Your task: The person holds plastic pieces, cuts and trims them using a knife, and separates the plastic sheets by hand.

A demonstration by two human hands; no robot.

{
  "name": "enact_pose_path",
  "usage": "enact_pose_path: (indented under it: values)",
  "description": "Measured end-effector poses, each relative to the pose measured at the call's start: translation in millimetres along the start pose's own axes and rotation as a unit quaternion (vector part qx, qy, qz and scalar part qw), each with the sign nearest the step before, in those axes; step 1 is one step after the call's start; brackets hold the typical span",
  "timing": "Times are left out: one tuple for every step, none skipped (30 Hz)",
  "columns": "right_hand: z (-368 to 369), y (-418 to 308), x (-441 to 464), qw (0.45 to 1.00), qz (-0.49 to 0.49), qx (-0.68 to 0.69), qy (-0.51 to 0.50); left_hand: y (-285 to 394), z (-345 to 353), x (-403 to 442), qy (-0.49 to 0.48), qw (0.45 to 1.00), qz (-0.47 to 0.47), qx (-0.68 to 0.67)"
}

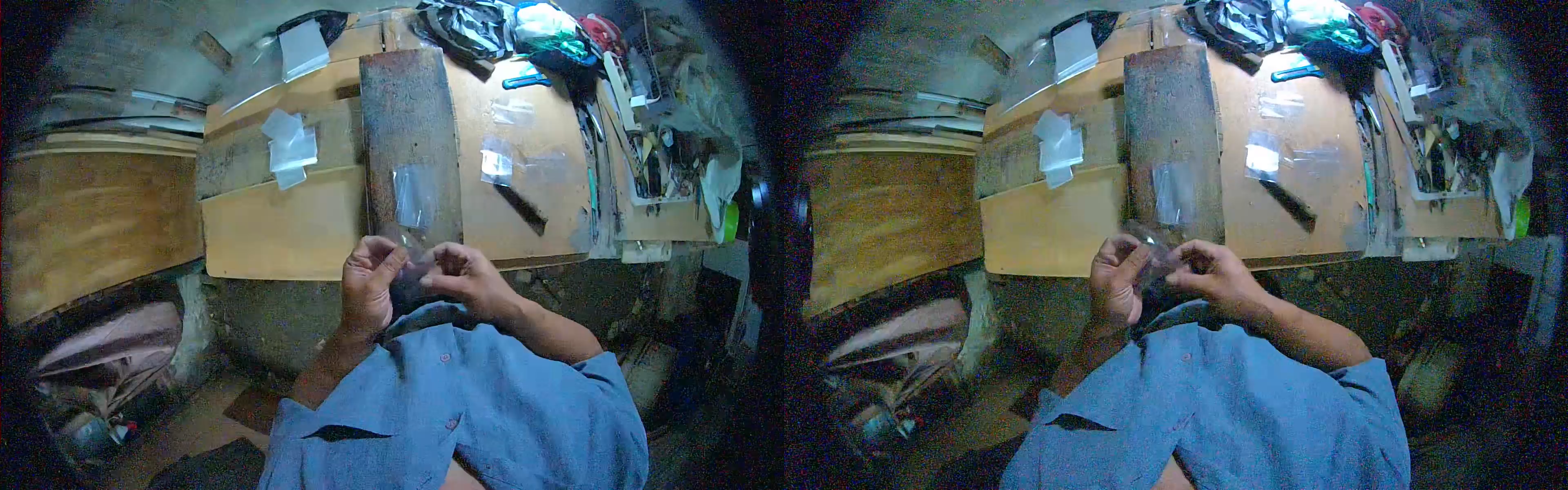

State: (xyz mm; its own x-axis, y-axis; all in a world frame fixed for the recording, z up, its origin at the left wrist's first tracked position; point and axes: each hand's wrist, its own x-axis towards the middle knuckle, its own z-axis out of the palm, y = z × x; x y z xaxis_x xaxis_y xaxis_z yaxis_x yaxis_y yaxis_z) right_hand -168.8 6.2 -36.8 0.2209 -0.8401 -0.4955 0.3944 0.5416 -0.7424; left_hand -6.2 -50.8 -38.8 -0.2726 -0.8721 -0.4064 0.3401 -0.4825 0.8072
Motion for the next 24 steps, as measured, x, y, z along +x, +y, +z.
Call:
enact_pose_path:
  values:
    - [-2.6, -0.5, -1.4, 0.999, -0.003, 0.026, 0.022, 0.0, -5.9, -1.8, 0.004, 1.0, 0.01, 0.026]
    - [-6.3, -0.8, -3.6, 0.999, -0.003, 0.015, 0.046, 0.9, -9.8, -4.3, 0.006, 1.0, 0.009, 0.026]
    - [-10.3, -1.9, -5.8, 0.999, -0.001, 0.015, 0.046, 2.5, -12.2, -7.3, 0.004, 1.0, -0.014, 0.02]
    - [-14.5, -3.5, -7.7, 0.998, 0.008, 0.02, 0.052, 3.4, -13.6, -9.4, 0.002, 0.999, -0.037, 0.015]
    - [-17.7, -5.0, -9.7, 0.998, 0.017, 0.026, 0.058, 3.5, -14.7, -10.2, 0.003, 0.999, -0.039, 0.013]
    - [-19.4, -6.0, -12.0, 0.997, 0.017, -0.006, 0.072, 3.4, -15.5, -11.1, -0.005, 0.998, -0.05, 0.024]
    - [-20.7, -6.4, -14.6, 0.997, 0.019, -0.006, 0.074, 2.8, -15.8, -12.3, -0.012, 0.997, -0.062, 0.036]
    - [-21.7, -6.9, -16.7, 0.997, 0.031, -0.017, 0.07, 2.4, -14.8, -13.0, -0.012, 0.997, -0.064, 0.035]
    - [-22.6, -6.8, -18.2, 0.997, 0.043, -0.028, 0.066, 1.9, -13.1, -13.6, -0.009, 0.997, -0.067, 0.04]
    - [-23.0, -6.0, -19.8, 0.996, 0.044, -0.027, 0.066, 1.5, -11.9, -14.0, -0.006, 0.997, -0.069, 0.046]
    - [-23.0, -4.8, -21.2, 0.996, 0.037, -0.006, 0.077, 1.0, -12.3, -13.8, -0.006, 0.996, -0.071, 0.045]
    - [-23.4, -4.2, -22.4, 0.996, 0.03, 0.015, 0.087, 1.0, -12.5, -13.4, -0.001, 0.995, -0.083, 0.052]
    - [-24.8, -3.7, -23.5, 0.995, 0.032, 0.015, 0.088, 0.6, -12.3, -13.0, 0.003, 0.994, -0.095, 0.06]
    - [-26.4, -2.8, -24.8, 0.995, 0.03, 0.022, 0.096, 0.6, -11.3, -12.8, 0.003, 0.993, -0.097, 0.06]
    - [-27.5, -1.9, -25.8, 0.994, 0.027, 0.029, 0.103, 0.9, -9.9, -12.8, 0.008, 0.993, -0.099, 0.062]
    - [-27.0, -2.3, -26.7, 0.994, 0.028, 0.03, 0.105, 0.8, -8.9, -13.3, 0.014, 0.993, -0.102, 0.065]
    - [-26.0, -3.8, -27.8, 0.992, 0.029, 0.054, 0.114, 0.6, -9.2, -13.8, 0.013, 0.992, -0.104, 0.065]
    - [-25.7, -4.7, -28.8, 0.989, 0.03, 0.078, 0.123, 1.1, -10.0, -14.1, 0.01, 0.991, -0.117, 0.067]
    - [-26.3, -4.3, -29.9, 0.989, 0.03, 0.079, 0.125, 1.6, -10.7, -14.6, 0.008, 0.989, -0.129, 0.068]
    - [-26.7, -4.1, -31.2, 0.987, 0.031, 0.097, 0.122, 1.7, -11.7, -15.1, 0.007, 0.989, -0.13, 0.068]
    - [-27.0, -3.7, -32.1, 0.986, 0.031, 0.115, 0.119, 1.6, -12.9, -15.3, -0.004, 0.988, -0.132, 0.076]
    - [-27.5, -2.5, -32.5, 0.986, 0.03, 0.116, 0.12, 1.4, -13.4, -15.4, -0.015, 0.988, -0.133, 0.083]
    - [-28.4, -0.1, -32.2, 0.986, 0.022, 0.115, 0.121, 1.9, -12.1, -15.7, -0.016, 0.988, -0.133, 0.083]
    - [-29.3, 1.9, -31.9, 0.986, 0.013, 0.113, 0.122, 3.3, -9.8, -16.4, -0.019, 0.987, -0.123, 0.096]
